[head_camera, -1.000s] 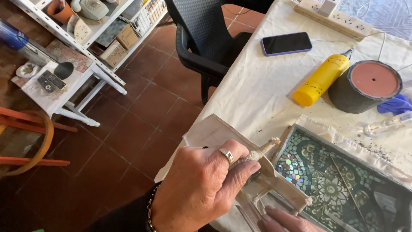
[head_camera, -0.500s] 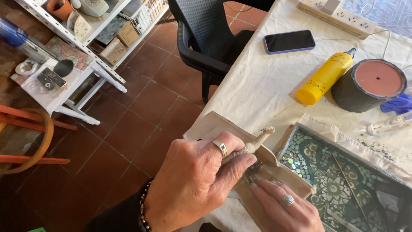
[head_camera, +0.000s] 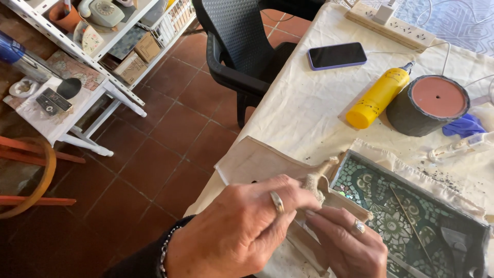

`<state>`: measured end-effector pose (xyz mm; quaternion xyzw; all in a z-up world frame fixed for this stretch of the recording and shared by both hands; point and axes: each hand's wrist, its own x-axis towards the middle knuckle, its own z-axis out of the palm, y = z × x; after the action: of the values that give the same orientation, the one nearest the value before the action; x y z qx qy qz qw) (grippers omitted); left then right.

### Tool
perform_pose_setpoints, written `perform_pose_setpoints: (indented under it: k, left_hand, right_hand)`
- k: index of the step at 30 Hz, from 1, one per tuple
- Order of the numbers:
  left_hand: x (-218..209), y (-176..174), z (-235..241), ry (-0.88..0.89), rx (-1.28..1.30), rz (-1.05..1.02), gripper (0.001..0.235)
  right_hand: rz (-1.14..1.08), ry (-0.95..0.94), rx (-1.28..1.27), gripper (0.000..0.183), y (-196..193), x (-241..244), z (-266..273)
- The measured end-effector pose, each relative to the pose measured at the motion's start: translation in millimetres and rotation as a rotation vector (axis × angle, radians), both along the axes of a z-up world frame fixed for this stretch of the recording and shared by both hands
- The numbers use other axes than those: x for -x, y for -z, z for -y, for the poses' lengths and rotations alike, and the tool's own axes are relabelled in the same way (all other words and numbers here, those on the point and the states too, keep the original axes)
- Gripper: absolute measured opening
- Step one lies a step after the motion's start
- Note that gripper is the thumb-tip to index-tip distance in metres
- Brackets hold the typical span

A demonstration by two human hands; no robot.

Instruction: Creating a decorative mosaic pattern inside a wooden tray using small glass or ceramic pieces and specialized tools.

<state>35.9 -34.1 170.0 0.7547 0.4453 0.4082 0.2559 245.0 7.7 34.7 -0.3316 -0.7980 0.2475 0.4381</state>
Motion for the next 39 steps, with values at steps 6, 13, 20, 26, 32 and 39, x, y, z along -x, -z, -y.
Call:
perform_pose_setpoints:
  k: [6, 13, 20, 26, 32, 39]
  left_hand:
    - [-3, 9, -10, -0.109, -0.185, -0.401, 0.014]
    - [6, 4, -5, -0.023, -0.081, -0.289, 0.041]
    - [22, -2, 11, -0.035, -0.011, -0.229, 0.044]
    - [51, -7, 31, -0.065, -0.026, -0.310, 0.033]
    - [50, -6, 31, -0.098, -0.037, -0.284, 0.037]
    - [20, -12, 10, -0.182, -0.066, -0.197, 0.030]
  right_hand:
    - [0.101, -0.068, -0.156, 0.031, -9, 5, -16]
    - [0.028, 0.010, -0.098, 0.023, -9, 5, -18]
    - [0.013, 0.035, -0.091, 0.019, -8, 9, -3]
    - [0.336, -0.090, -0.306, 0.026, 29, -5, 14]
    - [0.438, -0.083, -0.338, 0.033, 48, -9, 23]
    - [0.244, 0.165, -0.100, 0.025, 18, 7, 23]
